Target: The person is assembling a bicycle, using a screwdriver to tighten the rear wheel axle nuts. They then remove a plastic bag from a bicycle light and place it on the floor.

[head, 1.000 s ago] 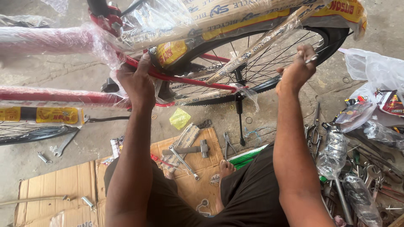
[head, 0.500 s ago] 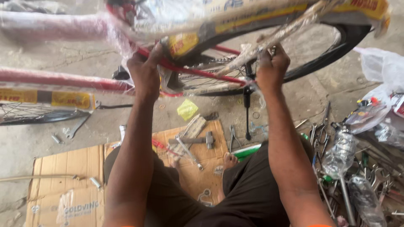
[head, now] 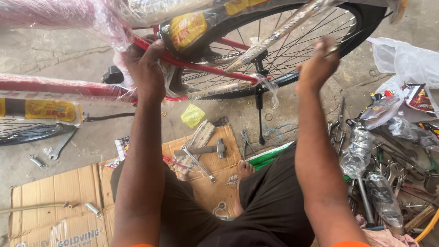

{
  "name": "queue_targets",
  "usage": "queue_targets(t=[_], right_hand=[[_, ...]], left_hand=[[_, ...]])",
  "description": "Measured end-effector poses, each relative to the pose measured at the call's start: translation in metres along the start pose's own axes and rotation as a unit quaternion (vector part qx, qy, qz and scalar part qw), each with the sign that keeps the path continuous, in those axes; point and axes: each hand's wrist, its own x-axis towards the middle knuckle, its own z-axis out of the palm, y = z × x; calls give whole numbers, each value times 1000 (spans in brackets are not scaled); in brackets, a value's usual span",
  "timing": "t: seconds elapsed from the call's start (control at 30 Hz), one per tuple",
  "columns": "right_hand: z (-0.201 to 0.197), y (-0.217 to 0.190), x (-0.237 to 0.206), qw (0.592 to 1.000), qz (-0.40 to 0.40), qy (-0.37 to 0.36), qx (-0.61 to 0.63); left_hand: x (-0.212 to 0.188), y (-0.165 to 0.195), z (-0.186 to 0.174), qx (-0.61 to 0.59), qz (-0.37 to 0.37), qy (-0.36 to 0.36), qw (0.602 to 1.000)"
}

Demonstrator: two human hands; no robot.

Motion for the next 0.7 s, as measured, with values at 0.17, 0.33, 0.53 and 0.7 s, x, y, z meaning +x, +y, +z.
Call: queue_targets(t=[0.17,0.33,0.53,0.7], right_hand=[[17,15,23,990,56,-35,123],[34,39,32,973,94,-30,209],[28,56,44,990,60,1,127],[33,60,38,998,-1,-35,53]], left_hand=[[0,-1,-4,57,-4,2,998],[-2,0,-9,-10,-13,-8,1000],[-5,1,-12,6,-26,12,1000],[-4,1,-10,21,5,37,999]])
